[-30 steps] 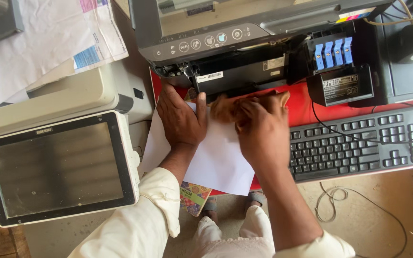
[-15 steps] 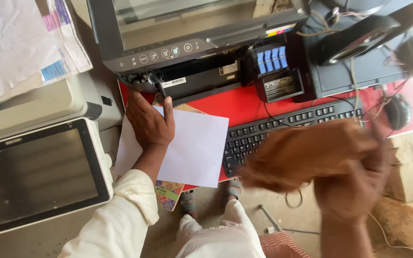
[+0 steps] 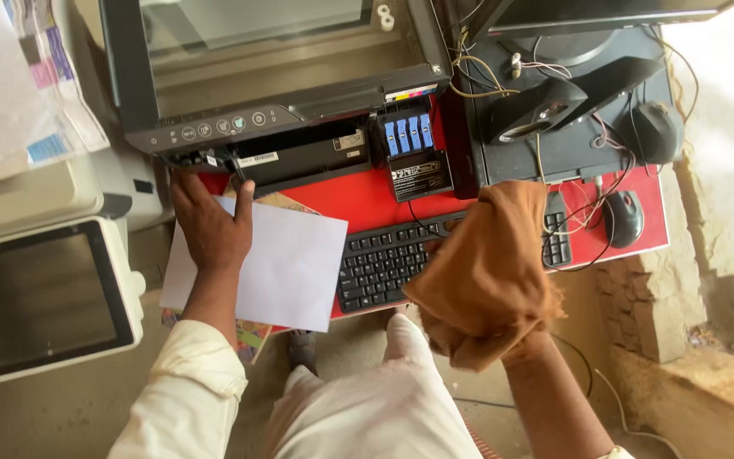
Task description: The person wipes a multifunction printer with a brown cloth. They lift the scanner lid and wipe the glass, wipe the lid's white underside, clean the control panel, open the front cover and wipe around the ink cartridge area, then close the covers and rest their hands on the printer.
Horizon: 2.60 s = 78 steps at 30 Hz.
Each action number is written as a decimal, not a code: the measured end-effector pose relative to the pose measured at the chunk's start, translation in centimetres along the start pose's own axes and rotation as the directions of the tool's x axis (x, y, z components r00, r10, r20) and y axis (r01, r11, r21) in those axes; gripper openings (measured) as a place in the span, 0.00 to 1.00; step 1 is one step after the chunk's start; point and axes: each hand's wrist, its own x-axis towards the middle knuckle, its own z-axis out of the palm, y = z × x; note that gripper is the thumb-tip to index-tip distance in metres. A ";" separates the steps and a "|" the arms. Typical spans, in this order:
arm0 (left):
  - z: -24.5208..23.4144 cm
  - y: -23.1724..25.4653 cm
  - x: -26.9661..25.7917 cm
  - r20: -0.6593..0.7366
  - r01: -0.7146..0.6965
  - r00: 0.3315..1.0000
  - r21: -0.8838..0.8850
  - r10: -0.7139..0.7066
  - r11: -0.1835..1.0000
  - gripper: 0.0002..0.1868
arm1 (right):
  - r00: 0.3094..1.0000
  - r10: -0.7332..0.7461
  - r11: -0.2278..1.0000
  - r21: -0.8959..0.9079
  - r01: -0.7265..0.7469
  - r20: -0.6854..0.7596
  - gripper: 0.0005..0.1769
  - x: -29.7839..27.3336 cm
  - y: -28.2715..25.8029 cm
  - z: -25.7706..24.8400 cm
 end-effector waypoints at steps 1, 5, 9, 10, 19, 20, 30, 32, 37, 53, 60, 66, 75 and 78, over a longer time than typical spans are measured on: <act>-0.6 0.7 0.5 -0.006 0.045 0.999 0.045 -0.045 0.998 0.48 | 0.998 0.055 0.998 -0.002 -0.055 0.015 0.30 0.8 0.0 0.1; -2.4 6.7 -2.5 -0.181 0.107 0.979 0.041 -0.098 0.993 0.47 | 0.972 0.228 0.973 -0.059 -0.224 0.056 0.32 3.0 -2.4 0.6; -2.2 15.3 -6.5 -0.162 0.120 0.978 -0.085 -0.132 0.989 0.26 | 0.916 0.391 0.910 -0.188 -0.369 0.094 0.33 3.8 -4.5 2.1; -2.0 17.2 -6.6 -0.140 0.039 0.988 -0.204 -0.069 0.978 0.18 | 0.901 0.422 0.891 -0.230 -0.392 0.101 0.34 3.9 -5.1 2.7; 0.9 24.9 -0.4 0.042 -0.193 0.979 -0.119 0.199 0.974 0.22 | 0.900 0.426 0.887 -0.239 -0.395 0.090 0.24 4.8 -6.5 8.2; 1.2 25.0 -0.2 0.048 -0.199 0.978 -0.081 0.203 0.977 0.25 | 0.904 0.422 0.889 -0.226 -0.398 0.070 0.24 5.0 -6.5 8.6; 1.8 24.4 0.2 0.068 -0.190 0.975 -0.223 0.209 0.956 0.17 | 0.955 0.151 0.962 -0.258 -0.083 0.256 0.13 4.4 -5.5 10.8; 1.7 24.4 0.0 0.001 -0.201 0.978 -0.291 0.210 0.936 0.08 | 0.970 0.104 0.967 -0.250 -0.047 0.218 0.11 4.8 -5.5 10.7; 0.4 24.2 -2.6 -0.054 -0.119 0.993 -0.373 0.107 0.920 0.10 | 0.987 -0.098 0.827 -0.542 0.151 0.126 0.16 6.4 -5.5 11.4; 4.3 22.2 -1.8 0.275 0.444 0.887 -0.724 -0.370 0.527 0.15 | 0.752 0.080 -0.544 -0.603 0.583 0.655 0.22 9.3 -0.9 20.0; 4.0 22.2 -2.5 0.278 0.442 0.885 -0.754 -0.374 0.486 0.19 | 0.757 -0.137 -0.380 -0.740 0.555 0.638 0.15 9.7 -1.5 20.7; 3.7 22.3 -2.5 0.335 0.501 0.853 -0.737 -0.399 0.453 0.17 | 0.558 -0.074 -0.523 -0.509 0.684 0.826 0.17 9.6 0.3 20.6; 4.0 22.0 -3.1 0.302 0.483 0.852 -0.770 -0.428 0.417 0.20 | 0.510 -0.020 -0.521 -0.444 0.729 0.860 0.21 10.5 0.5 19.8; 3.7 21.7 -3.0 0.285 0.465 0.863 -0.770 -0.418 0.436 0.20 | 0.548 0.026 -0.537 -0.451 0.713 0.836 0.20 10.3 0.6 19.5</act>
